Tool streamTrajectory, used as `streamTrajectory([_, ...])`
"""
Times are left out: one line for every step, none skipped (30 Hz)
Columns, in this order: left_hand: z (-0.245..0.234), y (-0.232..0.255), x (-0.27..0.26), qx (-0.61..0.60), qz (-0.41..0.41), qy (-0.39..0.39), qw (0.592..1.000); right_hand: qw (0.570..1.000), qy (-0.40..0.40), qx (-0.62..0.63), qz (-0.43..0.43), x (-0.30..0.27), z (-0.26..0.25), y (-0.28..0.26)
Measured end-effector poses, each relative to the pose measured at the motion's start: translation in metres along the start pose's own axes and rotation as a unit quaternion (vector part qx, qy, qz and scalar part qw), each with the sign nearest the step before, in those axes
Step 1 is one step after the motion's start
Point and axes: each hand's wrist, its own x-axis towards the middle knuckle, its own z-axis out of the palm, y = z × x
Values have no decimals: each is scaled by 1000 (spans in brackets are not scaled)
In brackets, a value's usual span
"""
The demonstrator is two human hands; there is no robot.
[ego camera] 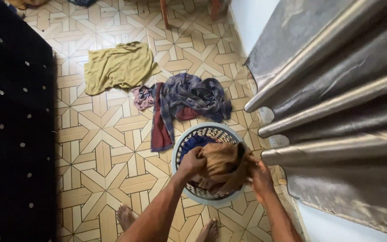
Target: Picking up various pieces of clothing from the floor and placing them into a laundry basket.
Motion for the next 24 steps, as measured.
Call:
streamTrajectory([0, -3, 0, 1, -3, 1, 1000, 1000, 0, 1, 3, 3, -5, 7])
streamTrajectory([0, -8, 0, 262, -26, 40, 964, 993, -9, -105, 45, 8, -10, 16])
streamTrajectory([-1, -12, 1, 505, -45, 76, 859, 974, -19, -209, 87, 13, -14, 25])
streamTrajectory([1, -13, 2, 506, -46, 75, 858, 974, -19, -208, 88, 15, -16, 35])
streamTrajectory([4, -15, 4, 470, -74, 58, 878, 954, -36, -288, 76, 18, -19, 44])
streamTrajectory([7, -17, 7, 433, -101, 39, 895, 927, -52, -365, 63, 22, -22, 54])
streamTrajectory([8, -33, 11, 435, -101, 38, 894, 928, -51, -364, 64, 35, -29, 69])
streamTrajectory([9, -49, 12, 475, -22, -19, 879, 875, -70, -476, -55, 47, -37, 86])
streamTrajectory([9, -66, 13, 510, 56, -77, 855, 796, -85, -573, -173, 58, -43, 103])
streamTrajectory([13, -76, 16, 510, 56, -78, 855, 797, -84, -573, -173, 53, -35, 99])
streamTrajectory([17, -86, 21, 546, 66, -93, 830, 808, -113, -549, -181, 49, -26, 96])
streamTrajectory([23, -98, 25, 580, 76, -107, 804, 816, -142, -527, -189, 46, -21, 92])
streamTrajectory([34, -84, 21, 577, 77, -106, 806, 815, -141, -529, -190, 43, -11, 86])
streamTrajectory([38, -68, 18, 597, -41, -126, 791, 810, -161, -542, -154, 42, 4, 81])
streamTrajectory([42, -54, 15, 608, -160, -141, 765, 805, -180, -554, -117, 42, 20, 78])
streamTrajectory([38, -85, 21, 607, -161, -140, 766, 804, -181, -554, -117, 52, 23, 85])
streamTrajectory([34, -116, 27, 662, -56, -177, 726, 776, -176, -601, -72, 63, 26, 94])
streamTrajectory([29, -148, 35, 706, 51, -210, 675, 744, -169, -645, -26, 75, 30, 102])
streamTrajectory([23, -174, 42, 706, 50, -210, 675, 744, -170, -646, -26, 95, 18, 132])
streamTrajectory([15, -197, 54, 726, 109, -176, 656, 763, -194, -610, -93, 118, 9, 159])
streamTrajectory([6, -220, 66, 743, 167, -140, 633, 776, -216, -570, -160, 142, 1, 186])
streamTrajectory([8, -207, 64, 744, 167, -138, 633, 776, -217, -570, -162, 153, -1, 196])
streamTrajectory([10, -194, 61, 693, 44, -140, 706, 786, -214, -560, -151, 164, -3, 207])
streamTrajectory([15, -181, 55, 625, -81, -137, 765, 796, -211, -551, -136, 170, -8, 218])
